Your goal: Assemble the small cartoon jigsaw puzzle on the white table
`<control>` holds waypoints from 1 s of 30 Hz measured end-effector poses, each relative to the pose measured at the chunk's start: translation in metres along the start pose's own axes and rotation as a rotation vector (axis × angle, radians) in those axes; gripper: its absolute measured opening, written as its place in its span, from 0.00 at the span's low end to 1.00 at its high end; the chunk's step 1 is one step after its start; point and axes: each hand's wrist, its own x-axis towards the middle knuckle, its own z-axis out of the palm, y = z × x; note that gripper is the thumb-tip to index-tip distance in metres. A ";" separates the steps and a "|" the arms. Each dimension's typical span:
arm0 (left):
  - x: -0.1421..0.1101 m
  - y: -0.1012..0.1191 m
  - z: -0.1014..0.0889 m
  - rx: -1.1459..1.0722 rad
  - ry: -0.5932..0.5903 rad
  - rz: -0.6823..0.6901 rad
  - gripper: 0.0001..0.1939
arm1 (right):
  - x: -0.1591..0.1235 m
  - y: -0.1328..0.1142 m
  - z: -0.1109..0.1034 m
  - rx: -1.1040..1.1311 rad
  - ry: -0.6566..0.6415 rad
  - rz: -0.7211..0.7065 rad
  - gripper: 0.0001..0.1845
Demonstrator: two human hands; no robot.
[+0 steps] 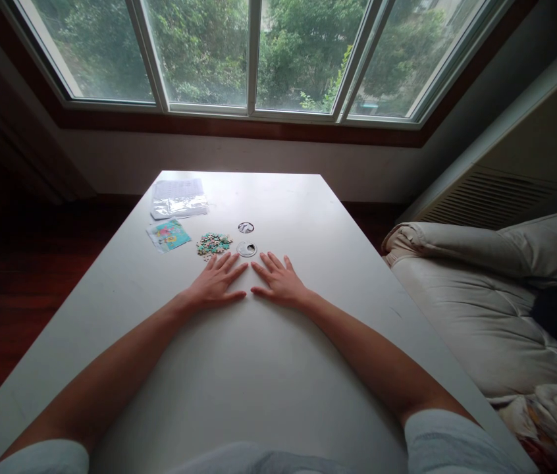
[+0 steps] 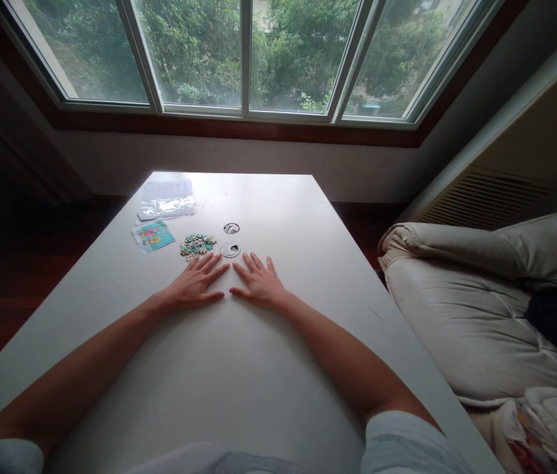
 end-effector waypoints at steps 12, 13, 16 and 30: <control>0.000 -0.001 0.004 0.014 -0.008 -0.027 0.47 | 0.001 0.002 0.003 0.024 -0.009 -0.031 0.51; 0.000 -0.001 0.004 0.015 -0.010 -0.026 0.47 | 0.000 0.002 0.003 0.024 -0.007 -0.031 0.50; -0.001 -0.001 0.003 0.017 -0.012 -0.018 0.47 | 0.000 0.000 0.003 0.023 -0.009 -0.030 0.50; -0.002 0.002 -0.001 0.043 -0.011 -0.011 0.47 | 0.002 -0.001 0.006 -0.013 -0.003 -0.014 0.51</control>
